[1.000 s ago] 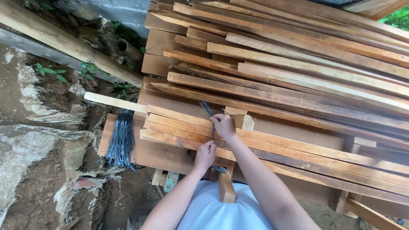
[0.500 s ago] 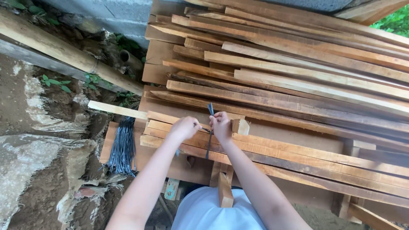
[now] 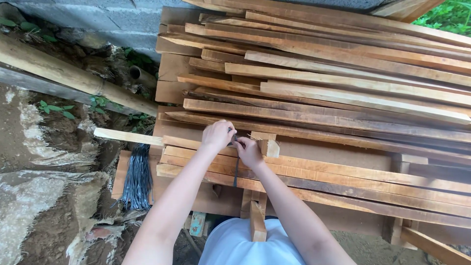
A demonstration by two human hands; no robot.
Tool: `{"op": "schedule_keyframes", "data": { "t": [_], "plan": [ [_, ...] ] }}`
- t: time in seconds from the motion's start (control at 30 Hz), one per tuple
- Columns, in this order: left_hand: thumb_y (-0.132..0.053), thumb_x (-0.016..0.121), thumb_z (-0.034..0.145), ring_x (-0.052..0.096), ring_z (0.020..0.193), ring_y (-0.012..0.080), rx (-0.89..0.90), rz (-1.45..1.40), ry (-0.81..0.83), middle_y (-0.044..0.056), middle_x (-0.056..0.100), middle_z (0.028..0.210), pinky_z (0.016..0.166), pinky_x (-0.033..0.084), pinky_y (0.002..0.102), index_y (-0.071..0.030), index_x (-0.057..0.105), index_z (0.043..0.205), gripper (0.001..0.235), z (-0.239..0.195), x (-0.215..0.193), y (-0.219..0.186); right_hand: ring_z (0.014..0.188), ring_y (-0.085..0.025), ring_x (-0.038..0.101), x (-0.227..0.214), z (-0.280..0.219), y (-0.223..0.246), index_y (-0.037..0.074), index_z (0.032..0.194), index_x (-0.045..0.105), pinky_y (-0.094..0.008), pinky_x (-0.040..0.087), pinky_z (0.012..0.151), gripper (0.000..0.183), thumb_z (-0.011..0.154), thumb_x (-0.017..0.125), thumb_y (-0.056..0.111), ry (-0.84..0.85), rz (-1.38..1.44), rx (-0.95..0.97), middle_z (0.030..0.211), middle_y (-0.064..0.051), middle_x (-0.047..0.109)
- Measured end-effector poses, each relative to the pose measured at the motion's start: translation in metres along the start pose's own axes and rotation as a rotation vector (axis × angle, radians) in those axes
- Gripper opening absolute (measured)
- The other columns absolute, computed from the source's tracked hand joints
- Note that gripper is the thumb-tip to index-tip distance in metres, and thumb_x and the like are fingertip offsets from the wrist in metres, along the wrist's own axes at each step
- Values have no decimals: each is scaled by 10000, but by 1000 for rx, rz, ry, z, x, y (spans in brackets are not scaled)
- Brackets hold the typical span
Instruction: The person aligns several wooden planks on a workbench, then uses black straps to tie the bundle together. They wrap the straps around the wood and tie knots to secure the planks in place.
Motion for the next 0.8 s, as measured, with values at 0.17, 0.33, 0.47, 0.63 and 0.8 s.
{"op": "schedule_keyframes", "data": {
  "t": [0.17,0.33,0.47,0.63,0.8],
  "plan": [
    [-361,608,1005,581,1149,260,-24,-54,-490,2,629,1104,999,430,495,-200,684,1005,178,-59,-23,-16,658,-100,647,-5,0,14,174,907,797,-254,497,603,118,944,687,153,-12,71,52,696,-6,723],
    [-538,509,1044,616,1198,340,-217,-371,-363,100,695,1225,1001,474,532,-143,680,1229,469,-84,56,-2,661,-97,643,-9,-1,25,145,911,793,-252,490,600,140,955,660,139,32,107,61,685,-47,722],
    [-473,525,1039,583,1234,322,-186,-316,-414,46,671,1296,1043,440,560,-162,671,1252,404,-62,70,-16,731,-196,704,-15,-6,32,85,897,779,-330,540,660,129,933,656,73,91,89,-17,731,-128,741],
    [-443,603,1019,700,1044,305,-262,-709,-479,20,780,977,903,551,453,-272,804,1019,264,-46,77,5,796,-212,753,-9,-1,30,111,1040,805,-315,575,726,154,922,708,89,52,103,-25,821,-128,778],
    [-352,518,1061,718,843,153,-292,-952,-446,-43,751,740,867,531,318,-217,728,823,345,-62,85,15,667,-195,744,7,17,-1,37,1115,774,-317,587,614,218,946,645,87,-5,28,168,705,-110,755]
  ]
}}
Point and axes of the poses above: each hand's wrist, its own z-axis towards the middle knuckle, its own x-axis out of the palm, y = z × x, the point moved 4 cm from there along z, towards the middle knuckle
